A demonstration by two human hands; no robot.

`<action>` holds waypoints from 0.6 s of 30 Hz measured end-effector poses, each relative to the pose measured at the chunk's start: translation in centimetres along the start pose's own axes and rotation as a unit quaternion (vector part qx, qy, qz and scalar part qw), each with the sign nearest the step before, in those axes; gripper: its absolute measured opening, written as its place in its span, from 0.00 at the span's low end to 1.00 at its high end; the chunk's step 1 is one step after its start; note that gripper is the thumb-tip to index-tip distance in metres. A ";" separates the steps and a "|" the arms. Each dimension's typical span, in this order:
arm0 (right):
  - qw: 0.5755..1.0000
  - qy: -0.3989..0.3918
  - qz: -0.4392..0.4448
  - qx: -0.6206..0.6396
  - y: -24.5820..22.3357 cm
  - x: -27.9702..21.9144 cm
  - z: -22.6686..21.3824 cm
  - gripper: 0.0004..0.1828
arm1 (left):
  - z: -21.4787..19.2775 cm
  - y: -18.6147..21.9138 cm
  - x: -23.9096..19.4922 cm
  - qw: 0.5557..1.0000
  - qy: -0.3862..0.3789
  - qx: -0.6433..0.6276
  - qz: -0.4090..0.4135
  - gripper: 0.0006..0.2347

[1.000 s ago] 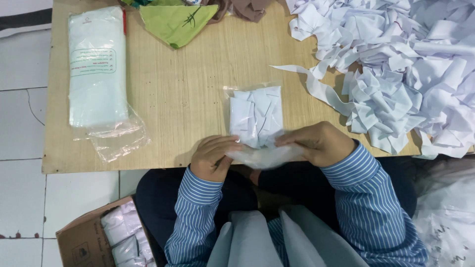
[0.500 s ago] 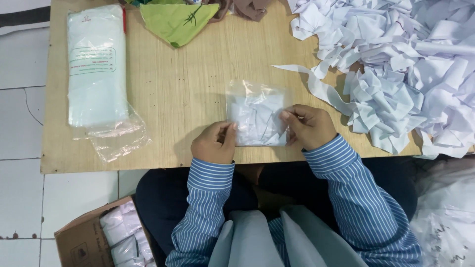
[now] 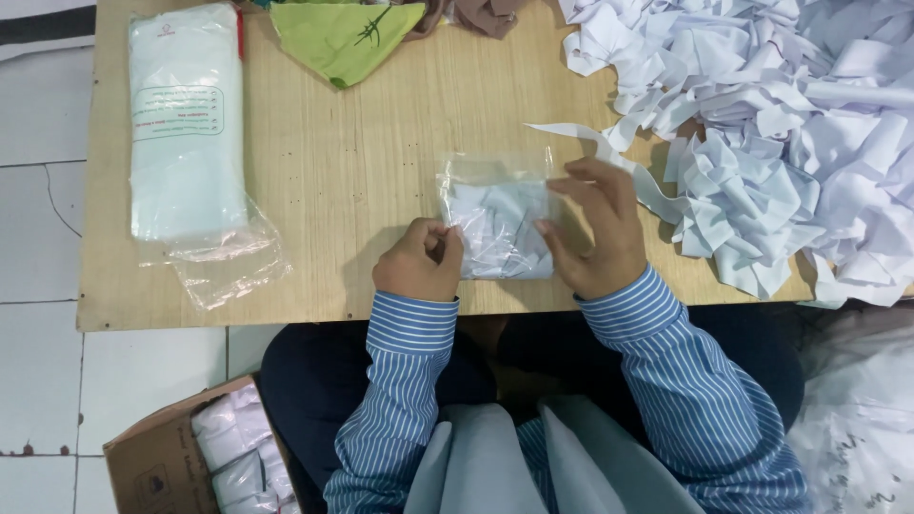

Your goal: Folding fabric pieces and placing them into plastic bags for packaging.

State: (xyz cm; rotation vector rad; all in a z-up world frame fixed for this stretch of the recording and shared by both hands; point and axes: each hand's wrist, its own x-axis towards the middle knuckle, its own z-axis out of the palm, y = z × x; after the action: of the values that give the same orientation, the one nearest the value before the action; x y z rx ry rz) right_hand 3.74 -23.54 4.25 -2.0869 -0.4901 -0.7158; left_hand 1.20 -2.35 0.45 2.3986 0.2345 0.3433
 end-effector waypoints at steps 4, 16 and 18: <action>0.989 -0.127 -0.049 0.060 0.5 -0.6 0.5 0.23 | -0.9 1.5 -0.2 1.000 -0.004 -0.004 0.001 0.08; 0.967 -0.237 -0.013 0.092 1.6 -0.8 0.1 0.22 | -0.6 -3.2 -1.4 0.954 -0.011 -0.043 0.296 0.28; 0.964 -0.246 -0.007 0.100 1.4 -0.7 -0.2 0.21 | -0.9 -3.5 -1.1 0.945 -0.022 -0.052 0.321 0.20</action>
State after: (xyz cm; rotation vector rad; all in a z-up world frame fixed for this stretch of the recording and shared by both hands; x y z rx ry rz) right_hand 3.94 -24.54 2.99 -2.0619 -0.8138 -0.1334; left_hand -0.34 0.50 -1.44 2.3170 -0.5890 0.5758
